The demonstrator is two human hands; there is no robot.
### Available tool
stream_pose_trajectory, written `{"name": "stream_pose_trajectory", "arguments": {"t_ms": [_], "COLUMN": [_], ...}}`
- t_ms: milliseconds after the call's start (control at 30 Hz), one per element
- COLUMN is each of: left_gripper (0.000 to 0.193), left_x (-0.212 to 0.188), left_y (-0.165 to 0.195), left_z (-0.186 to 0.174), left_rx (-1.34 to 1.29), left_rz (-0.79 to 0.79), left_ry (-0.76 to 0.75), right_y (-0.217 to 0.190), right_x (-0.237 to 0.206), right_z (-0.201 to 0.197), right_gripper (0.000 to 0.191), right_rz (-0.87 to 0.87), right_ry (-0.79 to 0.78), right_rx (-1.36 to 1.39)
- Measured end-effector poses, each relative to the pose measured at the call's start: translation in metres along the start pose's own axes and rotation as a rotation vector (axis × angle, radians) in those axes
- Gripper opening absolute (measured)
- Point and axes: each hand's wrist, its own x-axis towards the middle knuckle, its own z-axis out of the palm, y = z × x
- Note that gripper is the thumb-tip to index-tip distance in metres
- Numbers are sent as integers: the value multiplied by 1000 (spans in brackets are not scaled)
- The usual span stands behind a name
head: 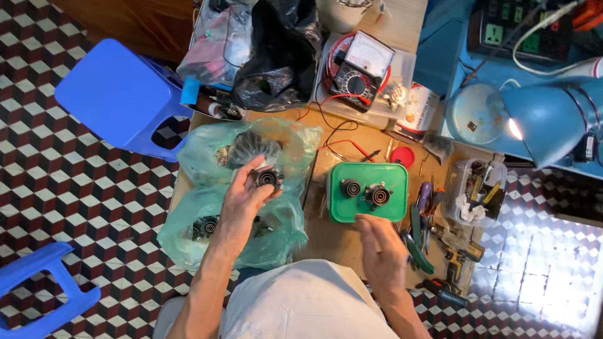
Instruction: The person opens a plastic bag and removes small electronic components, including fan capacitors and circuit boards, placing them into a green container. They then handle a white pedestal fan, rotating it to inspect the front grille.
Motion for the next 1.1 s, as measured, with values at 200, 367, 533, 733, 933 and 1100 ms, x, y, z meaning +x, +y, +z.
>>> {"name": "stream_pose_trajectory", "arguments": {"t_ms": [200,367,533,733,933,1100], "left_gripper": [70,66,69,69,69,68], "left_x": [-39,-67,-77,-80,-75,-75], "left_y": [-40,-70,-85,-89,-91,-83], "left_z": [91,131,153,161,152,136], "left_rx": [119,123,120,113,139,107], "left_rz": [13,21,45,45,81,72], "left_ry": [-92,-96,-117,-106,-17,59], "right_y": [90,117,136,140,118,91], "right_x": [-30,-8,1,-4,-23,-3], "right_z": [-58,-54,-48,-59,-71,-39], "right_gripper": [19,60,50,55,42,46], "right_rz": [336,-78,-101,-145,-156,-368], "right_ry": [106,-11,-76,-50,122,-8], "right_rx": [77,-37,-152,-208,-81,-214]}}
